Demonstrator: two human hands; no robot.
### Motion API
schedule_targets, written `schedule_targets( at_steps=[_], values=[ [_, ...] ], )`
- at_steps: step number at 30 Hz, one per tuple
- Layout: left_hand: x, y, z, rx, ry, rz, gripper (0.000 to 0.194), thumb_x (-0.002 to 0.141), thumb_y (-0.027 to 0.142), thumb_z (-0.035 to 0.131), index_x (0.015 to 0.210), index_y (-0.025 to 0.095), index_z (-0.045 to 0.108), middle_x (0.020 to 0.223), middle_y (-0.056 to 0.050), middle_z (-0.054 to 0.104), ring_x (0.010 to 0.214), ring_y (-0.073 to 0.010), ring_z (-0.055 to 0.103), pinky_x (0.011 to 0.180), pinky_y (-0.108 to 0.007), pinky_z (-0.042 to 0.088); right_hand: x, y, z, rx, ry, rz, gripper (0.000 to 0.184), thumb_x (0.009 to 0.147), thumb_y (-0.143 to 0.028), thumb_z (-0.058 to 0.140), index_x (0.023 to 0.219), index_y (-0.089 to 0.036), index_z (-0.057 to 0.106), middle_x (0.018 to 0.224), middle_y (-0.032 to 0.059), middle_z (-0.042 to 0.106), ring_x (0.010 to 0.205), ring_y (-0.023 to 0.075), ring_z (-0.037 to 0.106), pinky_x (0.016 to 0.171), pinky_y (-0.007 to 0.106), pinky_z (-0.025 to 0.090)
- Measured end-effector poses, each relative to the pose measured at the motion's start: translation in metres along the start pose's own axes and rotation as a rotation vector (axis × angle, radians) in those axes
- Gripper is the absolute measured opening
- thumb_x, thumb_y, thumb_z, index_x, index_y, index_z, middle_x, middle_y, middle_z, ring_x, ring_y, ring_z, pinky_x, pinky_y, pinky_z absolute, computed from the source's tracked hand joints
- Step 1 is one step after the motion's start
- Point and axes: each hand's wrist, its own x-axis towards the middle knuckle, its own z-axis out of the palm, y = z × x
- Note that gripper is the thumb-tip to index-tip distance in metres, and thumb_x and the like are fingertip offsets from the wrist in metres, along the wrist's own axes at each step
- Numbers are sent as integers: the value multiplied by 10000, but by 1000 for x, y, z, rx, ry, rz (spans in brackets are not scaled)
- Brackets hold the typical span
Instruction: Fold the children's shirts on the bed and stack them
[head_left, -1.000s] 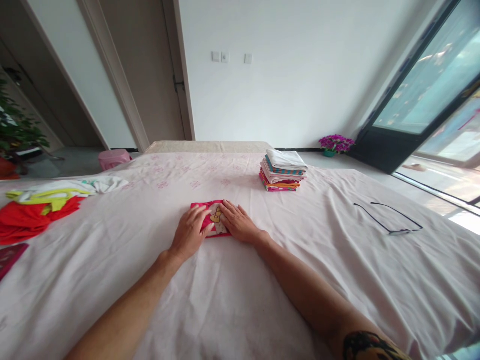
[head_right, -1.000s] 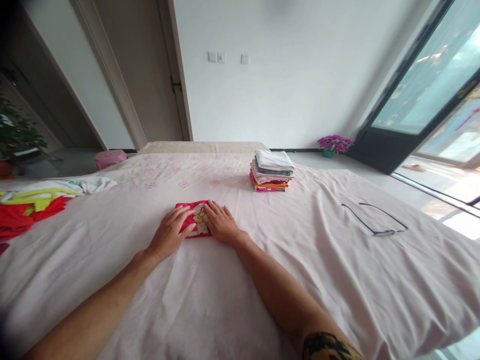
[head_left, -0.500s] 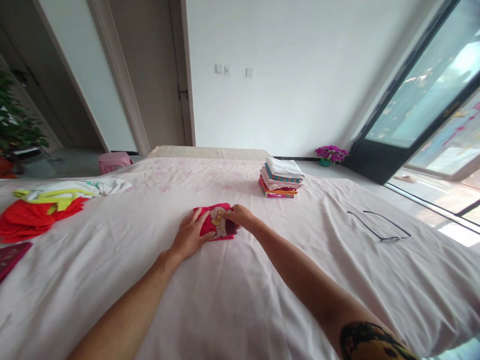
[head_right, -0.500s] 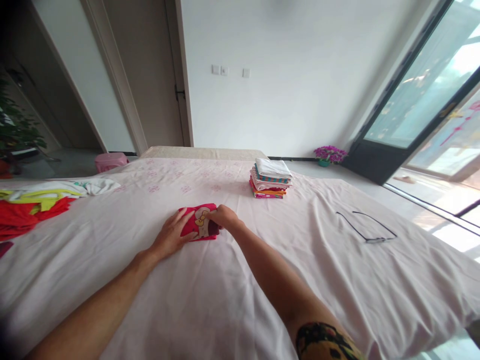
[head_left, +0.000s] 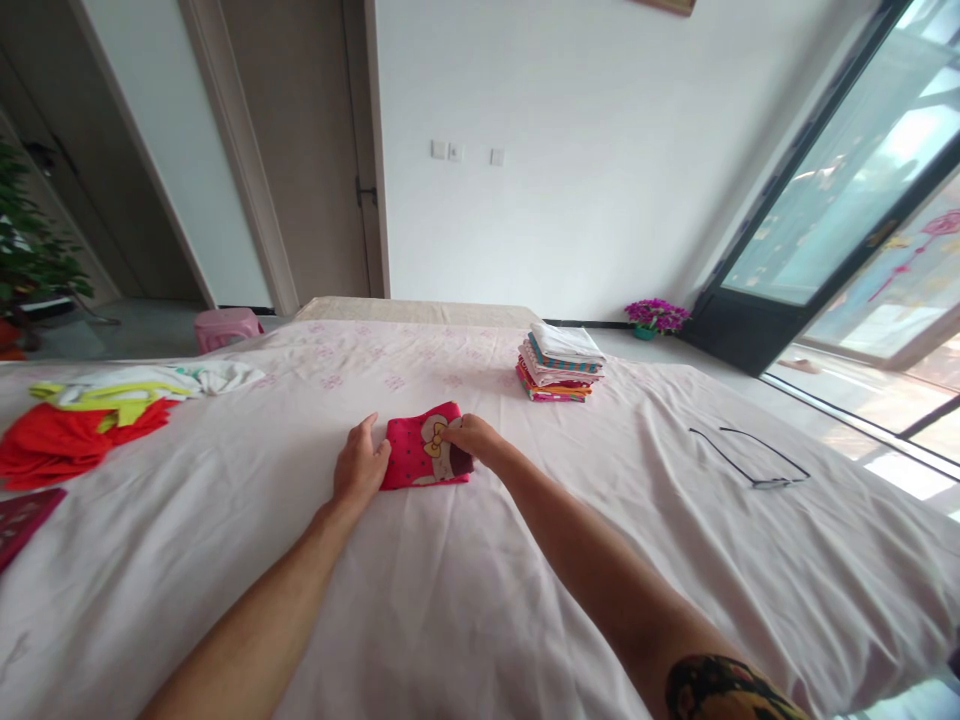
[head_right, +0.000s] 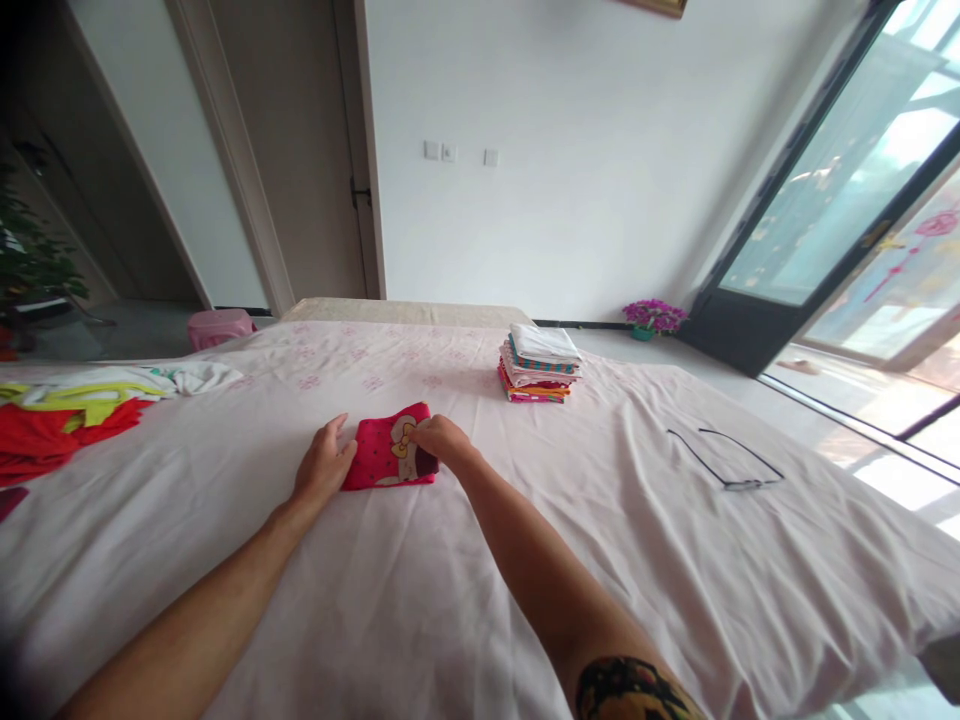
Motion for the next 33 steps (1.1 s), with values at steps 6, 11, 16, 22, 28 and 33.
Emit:
schedule_targets(
  at_steps=[6, 11, 16, 22, 28, 33],
  values=[
    [1, -3, -1, -42, -31, 31, 488, 838, 168, 463, 1323, 180, 513, 1343, -130, 601, 1232, -236, 577, 1075, -405, 437, -12, 6, 15, 361, 47, -155, 156, 740, -322, 686, 809, -185, 657, 727, 28, 709, 736, 208, 676, 592, 258, 510],
    [3, -3, -3, -46, -87, -10, 484, 835, 176, 428, 1307, 162, 535, 1327, -120, 608, 1230, -225, 578, 1073, -380, 435, -9, 12, -5, 632, 82, -194, 158, 735, -255, 636, 864, -191, 571, 749, 2, 685, 726, 186, 673, 608, 258, 534],
    [5, -6, -1, -16, -119, -8, 470, 829, 227, 440, 1281, 200, 568, 1283, -93, 627, 1209, -231, 592, 1054, -374, 453, 1, 13, -77, 680, 118, -324, 195, 714, -227, 648, 871, -188, 538, 707, -18, 661, 642, 157, 647, 571, 239, 518],
    [6, -13, 4, -52, -115, -7, 484, 815, 249, 446, 1287, 203, 542, 1321, -94, 607, 1237, -238, 572, 1091, -402, 421, 32, -11, -198, 706, 201, -394, 137, 784, -245, 659, 850, -177, 559, 681, 5, 668, 586, 153, 644, 546, 249, 535],
    [9, -25, 12, -71, -152, -51, 485, 813, 298, 462, 1290, 241, 530, 1356, -74, 588, 1289, -239, 531, 1105, -414, 408, 84, -8, -291, 878, 385, -349, 131, 844, -229, 671, 796, -142, 586, 650, 39, 669, 581, 138, 647, 570, 237, 566],
    [12, -37, 19, -105, -141, -66, 484, 793, 344, 458, 1259, 246, 546, 1341, -57, 601, 1282, -239, 540, 1128, -414, 386, 123, 42, -305, 797, 478, -106, 191, 773, -226, 757, 731, -124, 601, 489, 9, 583, 473, 149, 595, 472, 245, 534]
  ],
)
